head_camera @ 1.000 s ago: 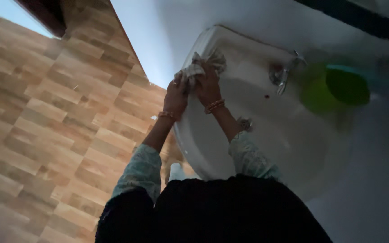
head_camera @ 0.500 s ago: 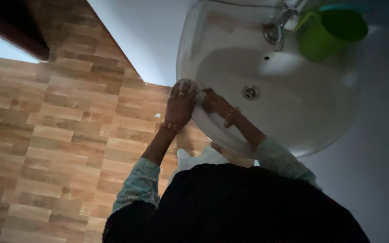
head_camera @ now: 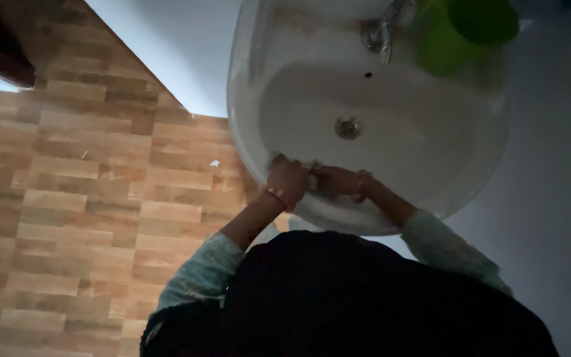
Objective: The person wipes the interior surfaces, rim, and faucet of a white pedestal sink using a cloth.
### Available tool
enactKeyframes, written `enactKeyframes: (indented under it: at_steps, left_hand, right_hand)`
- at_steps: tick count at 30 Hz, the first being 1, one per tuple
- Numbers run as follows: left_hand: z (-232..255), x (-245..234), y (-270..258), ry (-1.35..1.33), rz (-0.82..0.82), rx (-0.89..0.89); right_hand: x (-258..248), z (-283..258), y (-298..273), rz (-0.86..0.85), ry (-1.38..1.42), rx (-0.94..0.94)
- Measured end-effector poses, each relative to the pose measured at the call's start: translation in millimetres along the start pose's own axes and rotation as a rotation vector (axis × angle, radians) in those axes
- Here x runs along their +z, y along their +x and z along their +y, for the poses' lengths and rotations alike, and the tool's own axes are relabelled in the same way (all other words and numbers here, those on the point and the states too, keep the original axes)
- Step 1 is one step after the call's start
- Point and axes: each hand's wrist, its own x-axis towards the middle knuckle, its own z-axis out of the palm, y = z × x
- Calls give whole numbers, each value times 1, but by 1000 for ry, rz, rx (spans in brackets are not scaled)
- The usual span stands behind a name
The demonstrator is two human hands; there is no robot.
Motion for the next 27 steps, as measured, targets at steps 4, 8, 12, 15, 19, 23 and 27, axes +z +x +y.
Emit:
enactKeyframes:
  at_steps: [4, 8, 12, 15, 19, 23, 27]
  left_hand:
    - [-13, 43, 73, -226, 33, -143]
    - [-30, 65, 130, -213, -92, -214]
    - [-29, 53, 156, -245, -176, -337]
    - [-22, 40, 171, -294, -247, -354]
    - [4, 25, 192, -297, -293, -313]
    - [27, 26, 202, -273, -358, -236]
    - [39, 36, 198, -197, -443, -152]
  right_hand:
    - [4, 27, 58, 98, -245, -73]
    - [-28, 31, 82, 179, -192, -24]
    - [-68, 36, 85, 338, -489, -82]
    - [-92, 45, 64, 345, -572, -76]
    - [-104, 71, 43, 270, -604, 42]
    - [-97, 112, 25, 134, -581, 150]
    - [-72, 121, 13, 143, -439, 218]
